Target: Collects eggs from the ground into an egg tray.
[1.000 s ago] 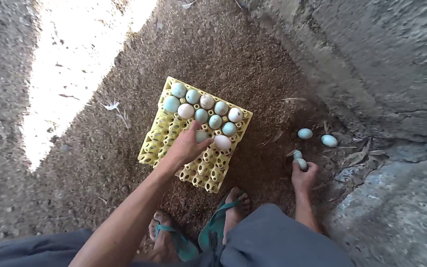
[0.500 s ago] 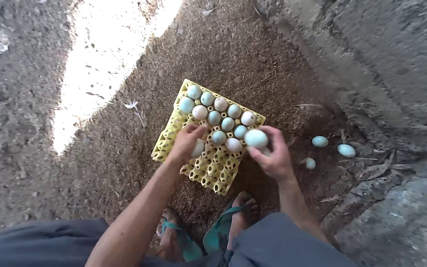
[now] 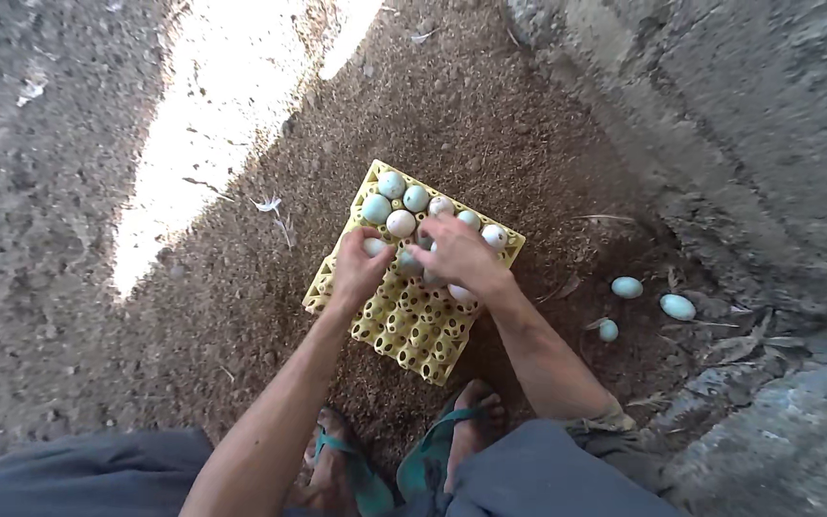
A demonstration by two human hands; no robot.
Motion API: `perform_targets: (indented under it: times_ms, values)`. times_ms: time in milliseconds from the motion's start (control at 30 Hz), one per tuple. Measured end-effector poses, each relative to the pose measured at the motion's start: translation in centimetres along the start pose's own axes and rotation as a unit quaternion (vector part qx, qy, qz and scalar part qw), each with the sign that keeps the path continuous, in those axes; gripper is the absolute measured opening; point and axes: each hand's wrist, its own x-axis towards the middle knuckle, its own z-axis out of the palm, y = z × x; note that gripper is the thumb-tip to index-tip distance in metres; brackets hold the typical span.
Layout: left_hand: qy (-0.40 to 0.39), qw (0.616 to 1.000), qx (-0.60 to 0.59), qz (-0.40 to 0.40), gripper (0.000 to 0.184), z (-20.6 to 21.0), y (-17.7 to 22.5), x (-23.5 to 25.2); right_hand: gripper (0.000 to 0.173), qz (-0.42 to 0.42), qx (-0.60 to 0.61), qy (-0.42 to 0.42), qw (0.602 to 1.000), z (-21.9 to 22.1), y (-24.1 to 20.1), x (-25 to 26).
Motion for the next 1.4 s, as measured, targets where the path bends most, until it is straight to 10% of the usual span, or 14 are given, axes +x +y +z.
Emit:
perform_targets:
  times_ms: [300, 533, 700, 833, 967, 1400]
  values:
    - [0.087, 0.986, 0.022, 0.137, 0.035, 0.8, -2.2, -0.2, 0.069, -0.006, 0.198, -0.014, 0.98, -0.8, -1.7, 2.8]
    - [0.23, 0.971, -0.026, 0.065, 0.027, -1.9, -4.0, -1.3, 0.03, -0.176, -0.106, -0.021, 0.978, 6.3, -5.3, 8.4]
    - [0.166, 0.955, 0.029, 0.243, 0.022, -1.2, -3.3, -2.4, 0.021, -0.211, 0.052, 0.063, 0.974, 0.6, -1.1, 4.7]
    - [0.041, 0.938, 0.064, 0.34, 0.027, 1.8, -2.3, -3.3, 0.013, -0.097, 0.109, 0.119, 0.982, -3.9, 5.1, -5.9]
    - [-0.03, 0.905, 0.108, 0.411, 0.031, 5.4, -2.2, -3.3, 0.017, 0.057, 0.122, 0.101, 0.986, 1.0, 8.0, -11.2]
    - [-0.076, 0.824, 0.281, 0.486, 0.037, 8.2, 0.4, -2.8, 0.018, 0.179, 0.255, 0.326, 0.892, 8.0, 8.2, -12.8]
